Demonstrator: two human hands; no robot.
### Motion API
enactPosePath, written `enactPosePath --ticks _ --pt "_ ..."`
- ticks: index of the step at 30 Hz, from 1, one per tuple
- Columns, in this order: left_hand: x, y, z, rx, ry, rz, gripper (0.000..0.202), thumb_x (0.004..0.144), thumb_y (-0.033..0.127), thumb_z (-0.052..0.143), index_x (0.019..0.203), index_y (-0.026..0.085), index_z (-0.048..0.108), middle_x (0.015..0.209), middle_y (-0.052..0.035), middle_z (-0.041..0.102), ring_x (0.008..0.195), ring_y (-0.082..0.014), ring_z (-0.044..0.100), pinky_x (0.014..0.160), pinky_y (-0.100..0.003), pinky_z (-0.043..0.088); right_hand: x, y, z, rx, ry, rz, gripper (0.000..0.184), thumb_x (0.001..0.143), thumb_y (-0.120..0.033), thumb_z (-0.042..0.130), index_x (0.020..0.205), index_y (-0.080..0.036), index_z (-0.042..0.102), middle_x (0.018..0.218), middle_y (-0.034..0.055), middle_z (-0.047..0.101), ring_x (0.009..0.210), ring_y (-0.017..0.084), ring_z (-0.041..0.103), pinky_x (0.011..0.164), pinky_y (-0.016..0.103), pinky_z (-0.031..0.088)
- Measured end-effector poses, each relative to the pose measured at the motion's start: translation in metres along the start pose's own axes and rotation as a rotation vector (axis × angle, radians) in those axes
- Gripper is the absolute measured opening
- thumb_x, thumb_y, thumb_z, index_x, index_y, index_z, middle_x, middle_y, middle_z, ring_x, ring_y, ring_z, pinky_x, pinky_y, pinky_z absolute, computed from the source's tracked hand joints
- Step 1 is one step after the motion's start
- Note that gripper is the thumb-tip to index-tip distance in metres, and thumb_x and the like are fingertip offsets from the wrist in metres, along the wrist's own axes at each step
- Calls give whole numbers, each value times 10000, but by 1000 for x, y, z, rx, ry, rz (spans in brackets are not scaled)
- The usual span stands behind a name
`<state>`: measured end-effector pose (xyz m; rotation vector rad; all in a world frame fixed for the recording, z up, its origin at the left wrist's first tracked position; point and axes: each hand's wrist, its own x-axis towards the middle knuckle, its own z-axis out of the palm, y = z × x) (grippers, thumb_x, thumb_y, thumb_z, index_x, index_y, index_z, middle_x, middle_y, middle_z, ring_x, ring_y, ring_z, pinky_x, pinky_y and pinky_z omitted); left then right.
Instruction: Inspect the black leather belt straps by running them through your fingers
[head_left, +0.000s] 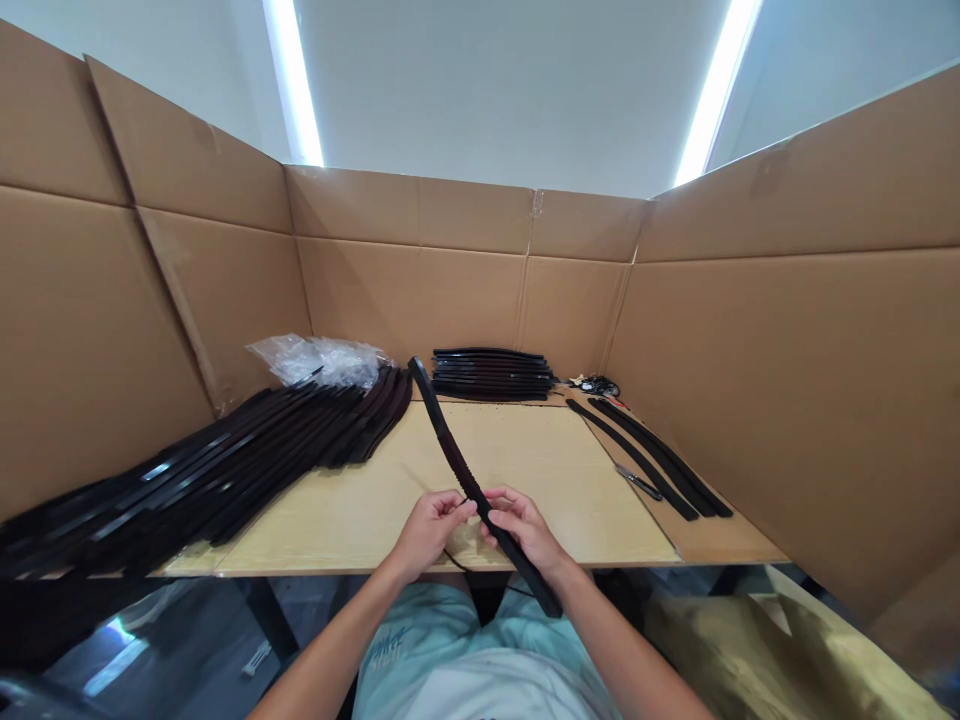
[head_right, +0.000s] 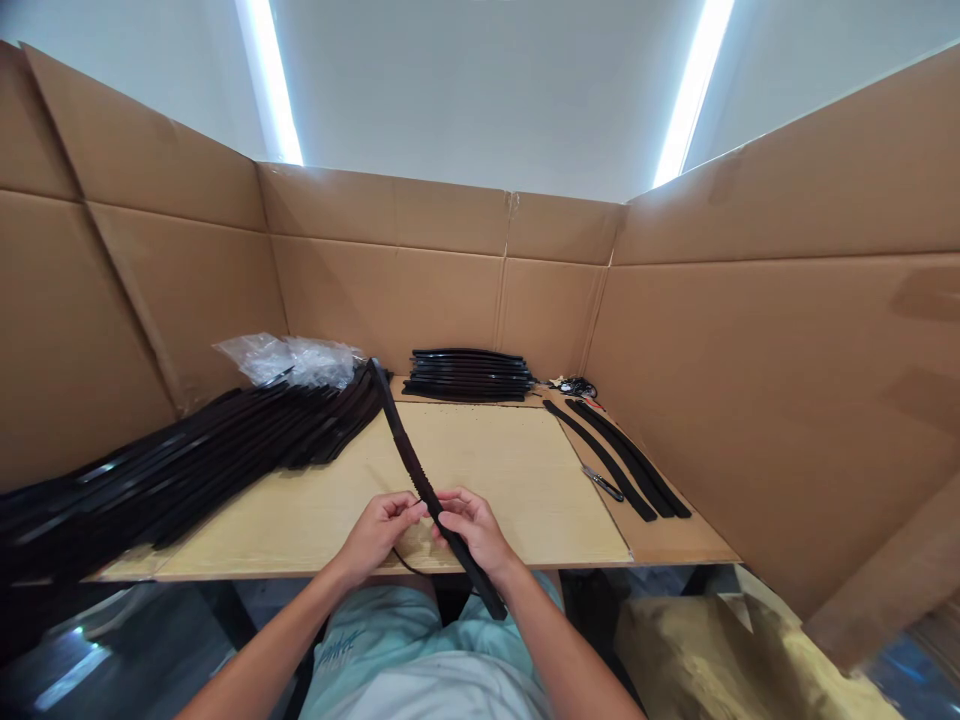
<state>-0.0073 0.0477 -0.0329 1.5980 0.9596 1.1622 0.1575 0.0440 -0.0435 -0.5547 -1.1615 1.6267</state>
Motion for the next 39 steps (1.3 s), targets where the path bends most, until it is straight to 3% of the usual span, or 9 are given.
enactPosePath --ticks 4,8,11,14,19,25,30,35,39 --pt "-1 1 0 -13 -5 -22 434 666 546 632 514 169 482 482 65 317 495 -91 251 475 -227 203 -2 2 1 -17 32 12 436 587 -203 792 1001 -190 657 828 20 693 538 77 545 503 203 417" --pt "-2 3 1 20 13 -12 422 678 526 618 496 173 474 480 60 311 499 -97 256 479 -235 208 -2 4 1 -60 86 38 377 537 -182 816 891 -167 684 796 8 691 532 70 544 498 192 414" --pt "-3 3 1 50 3 4 428 699 520 596 481 175 469 477 55 318 499 -101 260 481 -241 204 -1 3 2 -84 47 22 321 535 -221 821 798 -149 652 657 -29 656 437 56 508 438 185 397" --pt "-3 2 0 68 -4 7 432 719 519 579 483 172 476 473 56 322 492 -100 258 483 -244 200 -2 3 2 -114 -5 78 371 586 -299 798 849 -169 571 562 -61 615 362 66 492 361 177 373" --pt "-3 1 -1 65 -22 15 415 750 487 567 500 162 503 479 45 376 508 -106 306 501 -240 241 -4 2 4 -94 -6 74 380 695 -427 709 869 -204 455 581 -17 665 319 76 473 292 152 291" --pt "-2 2 -1 8 1 -15 420 739 508 590 529 145 565 480 46 391 496 -100 312 493 -234 249 -4 -3 5 -28 -5 25 273 695 -381 711 804 -167 580 669 28 695 474 87 549 427 180 384" --pt "0 0 -2 -67 -11 -24 391 667 502 659 558 134 587 517 18 506 534 -117 405 538 -238 328 -4 1 3 -98 -26 5 452 634 -282 792 1043 -171 635 711 0 687 560 86 567 540 201 412" --pt "-1 -2 -1 9 34 -8 415 680 495 642 480 149 528 455 60 364 480 -89 297 466 -221 242 -3 6 0 -139 26 -14 385 513 -210 857 851 -165 676 821 8 700 756 128 621 713 233 458" --pt "-3 0 -1 8 -13 4 399 704 484 634 508 141 578 471 35 461 496 -102 370 492 -225 289 -4 4 2 -139 1 -5 408 500 -192 861 796 -175 581 774 -21 679 663 118 631 620 220 484"
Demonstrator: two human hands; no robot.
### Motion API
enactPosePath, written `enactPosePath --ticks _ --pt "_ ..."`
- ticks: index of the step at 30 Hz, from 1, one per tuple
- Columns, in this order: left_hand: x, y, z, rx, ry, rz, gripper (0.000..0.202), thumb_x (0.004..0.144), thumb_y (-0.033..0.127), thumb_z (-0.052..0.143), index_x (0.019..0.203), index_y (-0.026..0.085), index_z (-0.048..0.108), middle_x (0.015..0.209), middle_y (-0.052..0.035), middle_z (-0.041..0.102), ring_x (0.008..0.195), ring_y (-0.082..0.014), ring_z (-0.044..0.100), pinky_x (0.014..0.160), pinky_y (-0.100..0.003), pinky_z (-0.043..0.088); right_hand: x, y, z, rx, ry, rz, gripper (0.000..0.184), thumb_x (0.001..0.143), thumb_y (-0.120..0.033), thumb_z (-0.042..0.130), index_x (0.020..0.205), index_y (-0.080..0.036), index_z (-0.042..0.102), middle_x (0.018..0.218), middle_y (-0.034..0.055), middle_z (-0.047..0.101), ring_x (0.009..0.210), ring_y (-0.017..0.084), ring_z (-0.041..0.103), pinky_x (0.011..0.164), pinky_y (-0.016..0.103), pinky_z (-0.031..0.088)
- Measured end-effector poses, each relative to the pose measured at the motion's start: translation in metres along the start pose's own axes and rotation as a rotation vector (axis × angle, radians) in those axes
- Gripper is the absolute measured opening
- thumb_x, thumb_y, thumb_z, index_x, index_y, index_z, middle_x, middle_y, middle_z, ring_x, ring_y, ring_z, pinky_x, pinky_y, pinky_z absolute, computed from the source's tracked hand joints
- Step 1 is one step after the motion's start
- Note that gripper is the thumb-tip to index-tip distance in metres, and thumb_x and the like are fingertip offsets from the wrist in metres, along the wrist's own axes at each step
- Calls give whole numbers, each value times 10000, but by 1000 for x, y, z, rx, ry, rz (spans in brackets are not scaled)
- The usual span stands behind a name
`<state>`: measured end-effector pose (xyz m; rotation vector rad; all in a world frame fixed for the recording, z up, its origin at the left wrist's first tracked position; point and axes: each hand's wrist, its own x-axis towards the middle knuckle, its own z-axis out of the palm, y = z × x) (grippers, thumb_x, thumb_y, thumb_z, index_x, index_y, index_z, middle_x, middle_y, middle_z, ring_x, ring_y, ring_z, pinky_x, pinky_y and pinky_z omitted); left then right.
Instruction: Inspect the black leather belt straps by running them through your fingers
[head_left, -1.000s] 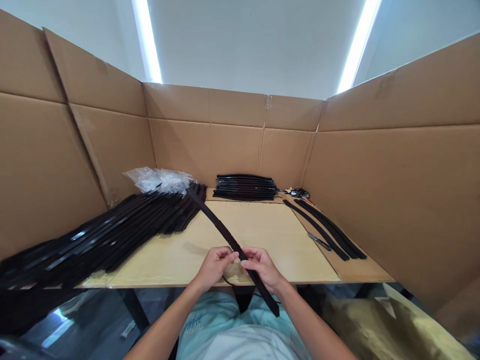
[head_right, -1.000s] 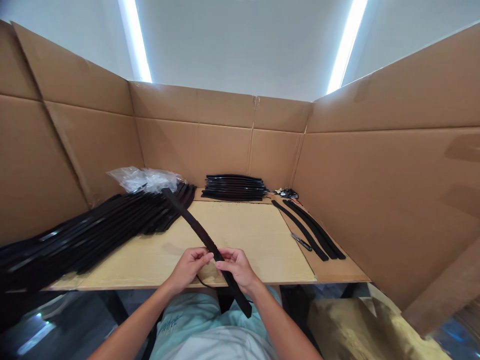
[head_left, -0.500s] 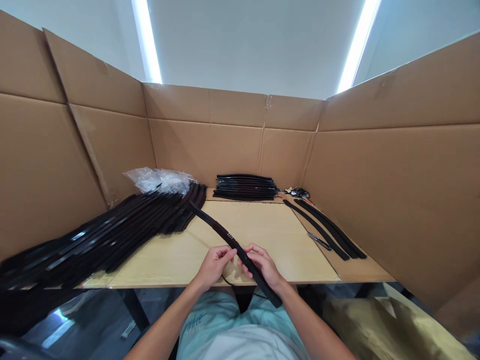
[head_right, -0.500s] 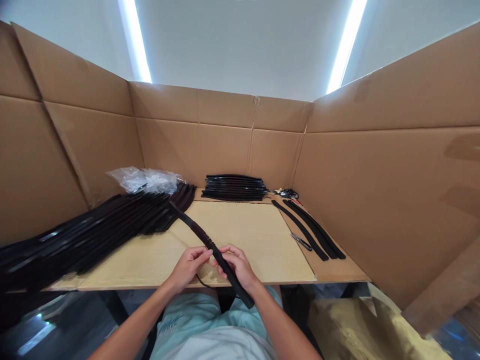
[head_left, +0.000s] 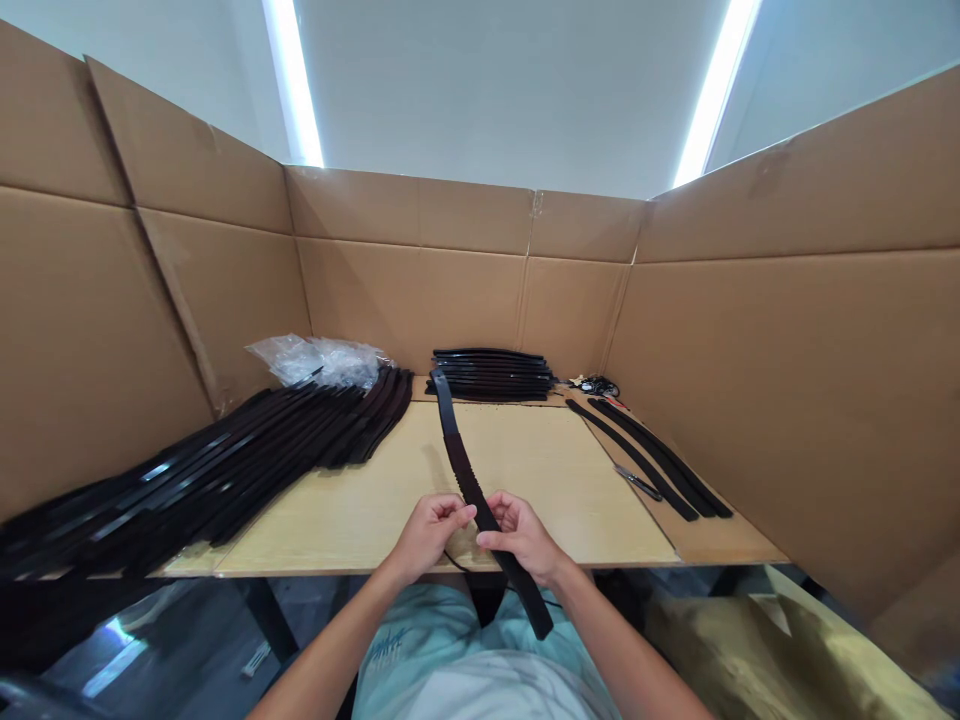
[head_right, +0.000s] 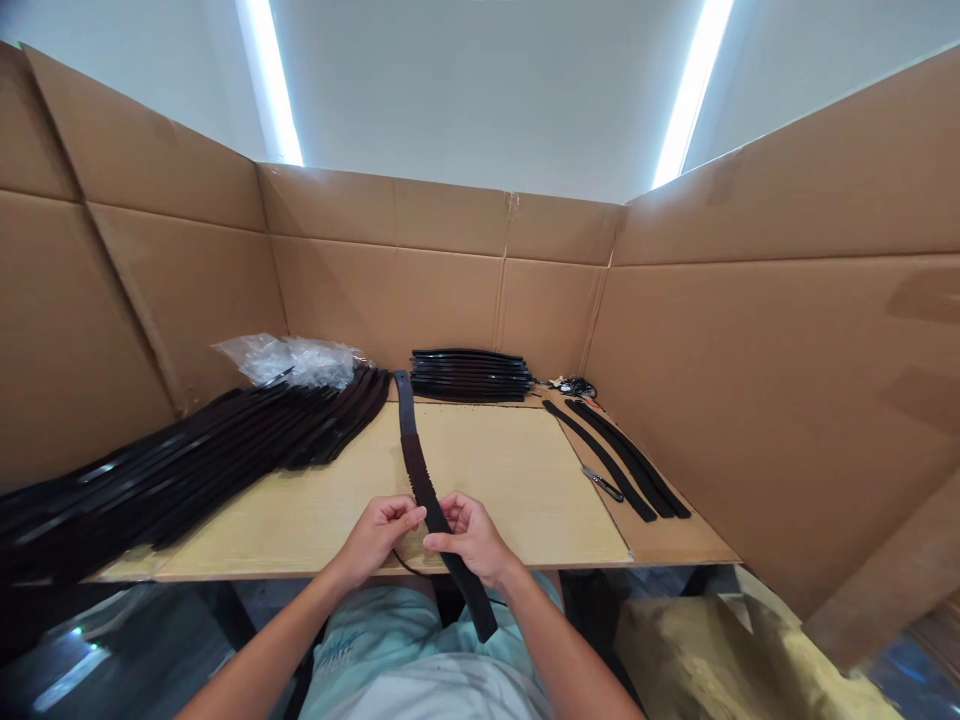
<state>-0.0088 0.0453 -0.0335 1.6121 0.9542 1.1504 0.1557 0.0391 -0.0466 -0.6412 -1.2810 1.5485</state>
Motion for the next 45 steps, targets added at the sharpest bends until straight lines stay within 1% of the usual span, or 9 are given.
enactPosePath --ticks 4,7,13,20,25,29,35,41,45 --pt "-1 4 1 -35 -34 -2 377 725 461 626 533 137 616 497 12 533 516 -115 422 526 -231 318 -2 -4 2 65 -45 70 413 615 -323 804 782 -202 446 750 -3 693 482 109 605 413 185 425" --pt "-1 5 1 -56 -23 -4 369 734 457 618 541 143 622 471 25 493 503 -116 412 504 -228 298 -2 -6 3 116 -20 77 350 703 -414 722 774 -196 458 705 8 684 487 105 599 417 176 415" --pt "2 -1 1 -53 10 43 349 732 453 630 580 139 620 540 14 527 553 -122 431 542 -230 325 -1 -5 4 151 46 14 308 625 -288 795 815 -169 584 733 -1 653 571 86 557 501 182 441" --pt "1 -3 1 -147 -95 18 323 704 445 670 707 122 674 633 -21 624 610 -155 517 609 -259 404 -1 -1 2 124 8 35 540 588 -222 815 1084 -225 601 835 -5 623 576 84 514 462 186 441" --pt "3 -11 3 -149 -32 -16 332 704 449 675 717 118 666 657 -36 648 622 -167 556 603 -261 428 -2 -4 6 27 -8 7 323 618 -272 797 894 -166 667 761 -8 631 511 57 478 463 180 436" --pt "3 -15 4 -225 -53 -13 301 708 401 694 814 124 639 705 -32 648 611 -151 563 608 -256 436 -2 -3 7 23 81 -22 317 566 -253 825 811 -167 643 660 -38 597 517 73 495 459 183 457" --pt "1 -9 0 -160 -74 -29 304 711 411 692 711 114 623 554 20 545 501 -99 447 498 -215 325 -2 -2 6 47 116 -9 378 511 -242 854 764 -176 582 677 -46 614 543 87 553 492 202 503" --pt "-3 1 -1 -149 -123 -47 319 719 431 676 709 116 624 513 40 493 460 -76 358 465 -214 234 -1 -2 8 10 55 70 385 714 -498 684 824 -139 597 612 6 638 429 104 573 366 175 405" --pt "-4 3 0 -134 -117 -43 329 699 433 689 659 118 607 504 45 465 464 -74 327 457 -214 204 -1 -8 12 -68 8 72 434 722 -539 654 804 -112 640 567 18 627 445 120 584 432 217 447"
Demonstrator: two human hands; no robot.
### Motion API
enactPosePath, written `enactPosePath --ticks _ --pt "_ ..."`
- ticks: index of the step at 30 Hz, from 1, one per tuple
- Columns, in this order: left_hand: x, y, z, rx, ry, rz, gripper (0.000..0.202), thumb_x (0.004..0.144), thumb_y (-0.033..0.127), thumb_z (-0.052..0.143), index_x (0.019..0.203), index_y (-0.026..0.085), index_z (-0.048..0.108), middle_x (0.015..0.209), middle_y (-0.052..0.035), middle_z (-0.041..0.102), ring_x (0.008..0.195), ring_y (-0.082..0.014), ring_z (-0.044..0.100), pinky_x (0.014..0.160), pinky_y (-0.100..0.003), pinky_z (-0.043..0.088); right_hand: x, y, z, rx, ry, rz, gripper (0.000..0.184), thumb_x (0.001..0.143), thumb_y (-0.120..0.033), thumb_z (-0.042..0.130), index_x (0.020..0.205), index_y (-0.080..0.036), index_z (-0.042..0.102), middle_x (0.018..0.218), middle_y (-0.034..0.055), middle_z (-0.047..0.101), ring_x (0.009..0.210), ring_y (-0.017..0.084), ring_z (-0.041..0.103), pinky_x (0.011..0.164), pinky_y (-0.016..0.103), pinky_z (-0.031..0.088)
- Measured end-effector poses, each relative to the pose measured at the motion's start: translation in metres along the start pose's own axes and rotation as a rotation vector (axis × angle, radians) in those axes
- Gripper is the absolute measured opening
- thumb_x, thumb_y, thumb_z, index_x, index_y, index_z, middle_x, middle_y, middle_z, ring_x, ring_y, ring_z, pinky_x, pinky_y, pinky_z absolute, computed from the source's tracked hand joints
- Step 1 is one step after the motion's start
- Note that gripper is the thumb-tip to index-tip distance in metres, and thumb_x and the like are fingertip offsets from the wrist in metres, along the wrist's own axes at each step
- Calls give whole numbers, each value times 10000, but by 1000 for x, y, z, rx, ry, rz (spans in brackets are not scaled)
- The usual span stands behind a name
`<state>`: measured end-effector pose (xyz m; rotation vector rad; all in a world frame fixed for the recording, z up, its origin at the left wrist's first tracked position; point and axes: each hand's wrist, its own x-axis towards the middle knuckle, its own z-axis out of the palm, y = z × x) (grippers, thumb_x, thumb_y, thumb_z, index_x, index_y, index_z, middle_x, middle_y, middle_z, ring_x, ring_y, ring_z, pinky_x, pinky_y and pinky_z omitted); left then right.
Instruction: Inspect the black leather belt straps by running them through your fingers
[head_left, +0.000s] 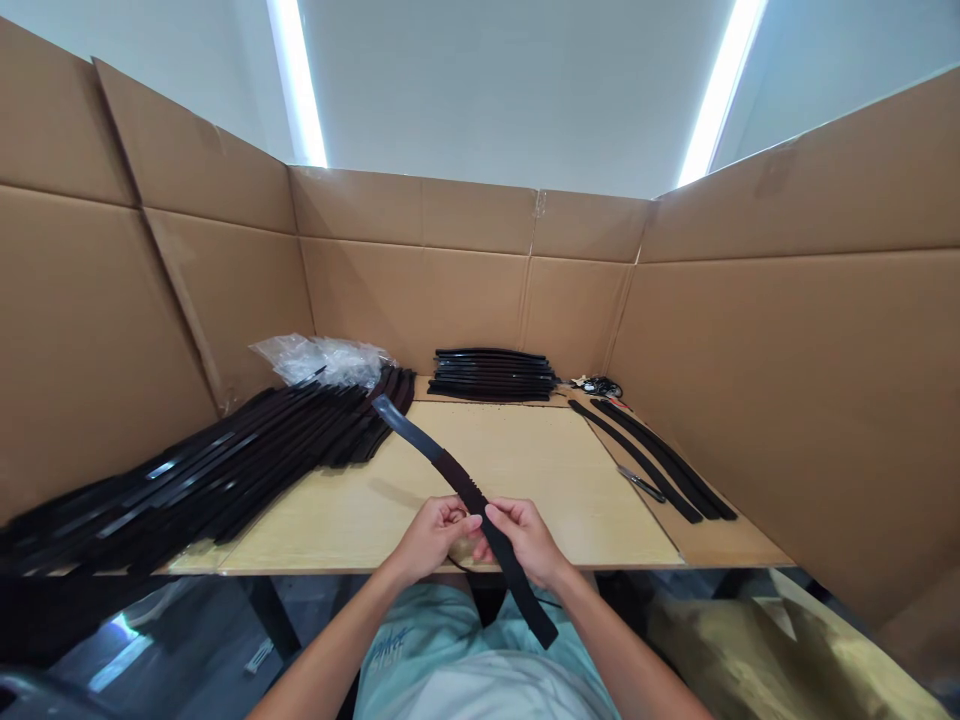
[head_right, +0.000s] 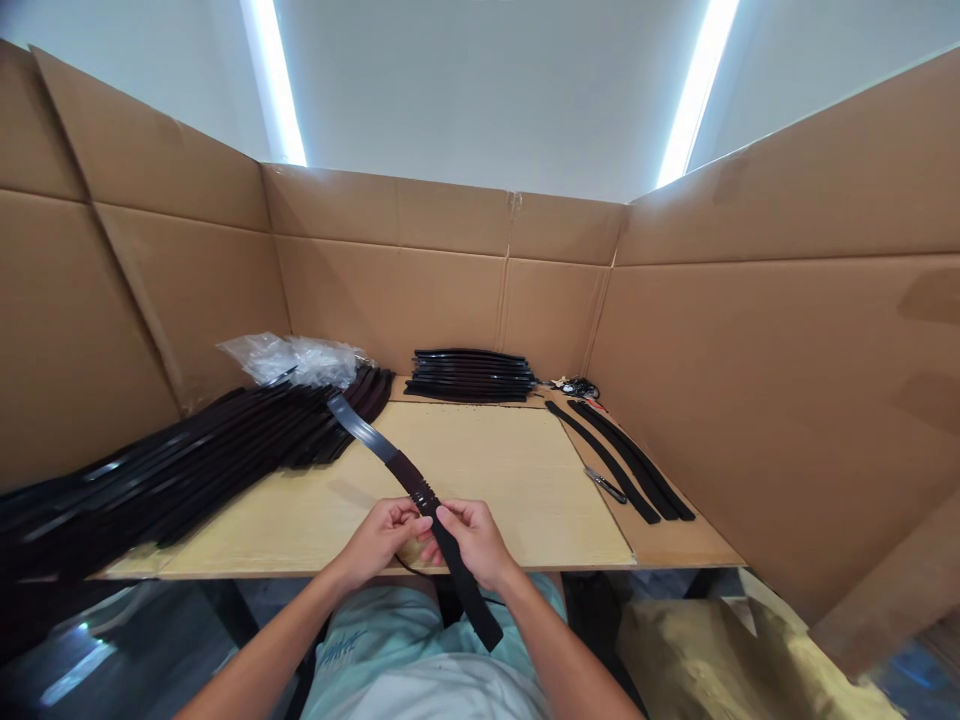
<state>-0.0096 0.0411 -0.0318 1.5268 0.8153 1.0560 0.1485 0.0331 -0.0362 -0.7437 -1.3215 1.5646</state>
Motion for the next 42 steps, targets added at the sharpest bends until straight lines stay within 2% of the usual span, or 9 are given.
enactPosePath --ticks 3,9,17,21,25,27,30,34,42 --pt "0 -1 0 2 -7 -5 332 704 439 682 679 117 610 492 48 452 460 -74 317 454 -214 199 -1 -4 3 -39 5 -22 433 718 -546 651 760 -115 648 551 11 608 449 113 558 462 232 445" --pt "-1 -5 2 -27 -22 -44 350 716 447 675 749 103 623 586 -7 567 496 -88 388 474 -212 261 -3 -5 3 18 -6 3 399 750 -521 640 724 -125 596 550 -31 511 401 40 398 380 171 246" --pt "-2 -7 1 -22 75 -23 373 695 470 686 720 106 607 495 69 410 459 -66 314 452 -201 216 -3 -5 8 58 24 131 439 714 -577 649 809 -165 532 488 -87 404 358 13 255 356 151 136" --pt "-3 -8 2 7 91 -10 384 698 479 679 735 102 620 497 72 391 464 -68 303 443 -204 205 -4 -5 8 -23 62 98 447 718 -599 625 775 -166 532 467 -85 415 337 20 281 334 150 162" --pt "-3 -7 2 3 42 -9 388 709 492 665 717 109 601 495 64 409 460 -71 315 444 -206 212 -5 -9 6 -120 6 41 455 739 -602 593 722 -148 566 504 -28 535 385 81 478 382 191 364" --pt "-3 -6 2 6 23 -3 386 704 494 668 702 115 594 493 63 412 456 -69 310 443 -205 208 -5 -12 5 -124 -32 23 447 742 -590 596 724 -143 584 530 -19 553 413 91 510 415 206 404" --pt "-3 -5 2 -4 5 -15 375 713 482 663 705 112 601 506 46 457 459 -73 335 447 -205 226 -5 -11 6 -101 -17 -16 421 750 -561 611 712 -143 577 541 -37 514 380 47 416 359 165 297" --pt "-4 -8 1 -26 24 -22 352 721 449 668 760 103 615 533 41 468 476 -77 350 457 -205 241 -5 -8 9 -6 9 48 416 733 -557 638 789 -150 572 530 -65 444 370 20 303 340 153 165" --pt "-4 -11 0 16 71 -2 370 708 479 660 712 115 595 529 79 304 484 -69 240 453 -215 176 -6 -9 15 -10 70 115 466 703 -603 638 821 -159 562 488 -84 401 351 6 223 342 146 121"
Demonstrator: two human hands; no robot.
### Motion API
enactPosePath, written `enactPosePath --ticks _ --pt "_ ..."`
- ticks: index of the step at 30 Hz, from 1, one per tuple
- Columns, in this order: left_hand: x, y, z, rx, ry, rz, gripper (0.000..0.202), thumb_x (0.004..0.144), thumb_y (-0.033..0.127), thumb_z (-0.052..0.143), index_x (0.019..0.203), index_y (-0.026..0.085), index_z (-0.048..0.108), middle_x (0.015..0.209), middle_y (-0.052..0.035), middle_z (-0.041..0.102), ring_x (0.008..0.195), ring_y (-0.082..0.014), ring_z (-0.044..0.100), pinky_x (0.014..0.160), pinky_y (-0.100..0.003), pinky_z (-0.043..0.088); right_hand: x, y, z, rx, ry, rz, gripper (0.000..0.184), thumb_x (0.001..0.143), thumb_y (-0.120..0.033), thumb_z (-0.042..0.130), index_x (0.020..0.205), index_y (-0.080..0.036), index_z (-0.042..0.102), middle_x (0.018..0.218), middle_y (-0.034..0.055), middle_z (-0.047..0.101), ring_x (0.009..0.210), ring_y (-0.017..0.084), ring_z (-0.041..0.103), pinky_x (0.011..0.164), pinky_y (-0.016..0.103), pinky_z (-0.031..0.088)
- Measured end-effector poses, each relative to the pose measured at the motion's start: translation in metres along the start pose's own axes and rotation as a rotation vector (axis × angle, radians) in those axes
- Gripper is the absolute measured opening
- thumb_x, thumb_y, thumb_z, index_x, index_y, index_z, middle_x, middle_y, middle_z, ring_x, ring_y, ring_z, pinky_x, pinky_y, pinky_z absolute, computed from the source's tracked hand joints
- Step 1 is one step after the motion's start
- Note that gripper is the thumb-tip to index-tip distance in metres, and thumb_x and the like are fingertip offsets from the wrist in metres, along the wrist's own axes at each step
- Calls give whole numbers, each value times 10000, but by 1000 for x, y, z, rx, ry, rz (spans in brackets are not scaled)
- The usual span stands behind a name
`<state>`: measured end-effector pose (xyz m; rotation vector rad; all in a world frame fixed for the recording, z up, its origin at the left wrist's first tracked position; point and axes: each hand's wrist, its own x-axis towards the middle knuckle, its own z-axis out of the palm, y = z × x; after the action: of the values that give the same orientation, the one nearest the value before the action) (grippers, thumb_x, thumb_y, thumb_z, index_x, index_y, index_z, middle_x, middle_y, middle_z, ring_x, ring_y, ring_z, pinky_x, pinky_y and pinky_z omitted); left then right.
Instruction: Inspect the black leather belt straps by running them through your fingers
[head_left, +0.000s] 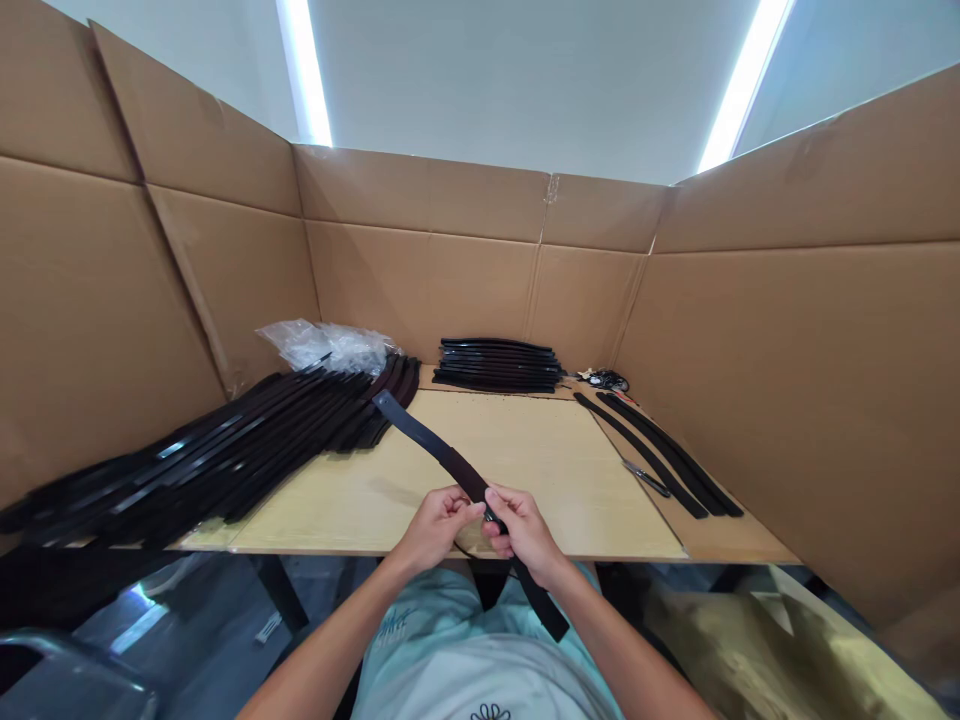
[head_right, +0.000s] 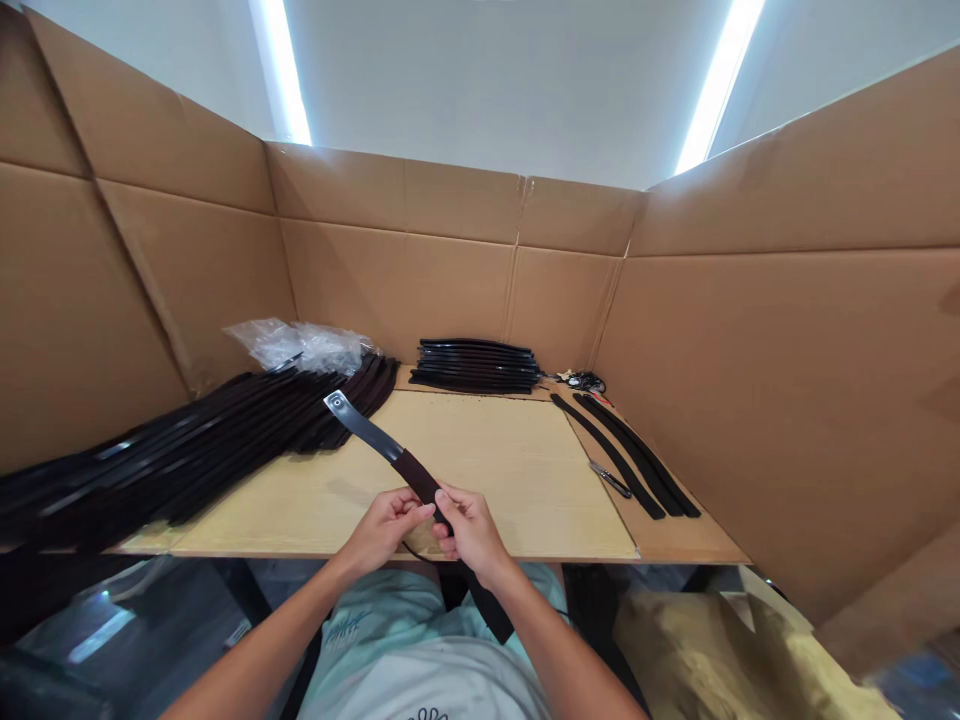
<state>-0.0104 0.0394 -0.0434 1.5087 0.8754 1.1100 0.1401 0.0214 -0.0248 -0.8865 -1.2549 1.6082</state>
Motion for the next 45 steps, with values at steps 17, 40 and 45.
enactPosePath --ticks 17,40,45 --pt "6 6 0 -124 -87 -33 326 722 430 672 654 125 580 518 4 569 451 -91 447 449 -214 290 8 9 -18 190 -107 18 374 757 -470 632 797 -98 644 624 69 666 432 114 564 405 203 406" --pt "8 10 -2 -274 -72 -54 265 541 212 788 775 119 703 732 -50 718 742 -209 635 715 -296 475 12 20 -24 140 -151 -33 489 496 -171 854 959 -177 698 733 -16 635 529 64 510 455 168 458" --pt "9 7 -2 -210 1 -70 194 551 238 790 642 114 670 605 -12 663 557 -127 554 543 -223 412 8 13 -20 55 -206 -123 361 576 -174 816 921 -151 712 682 -32 601 511 41 449 447 138 435"
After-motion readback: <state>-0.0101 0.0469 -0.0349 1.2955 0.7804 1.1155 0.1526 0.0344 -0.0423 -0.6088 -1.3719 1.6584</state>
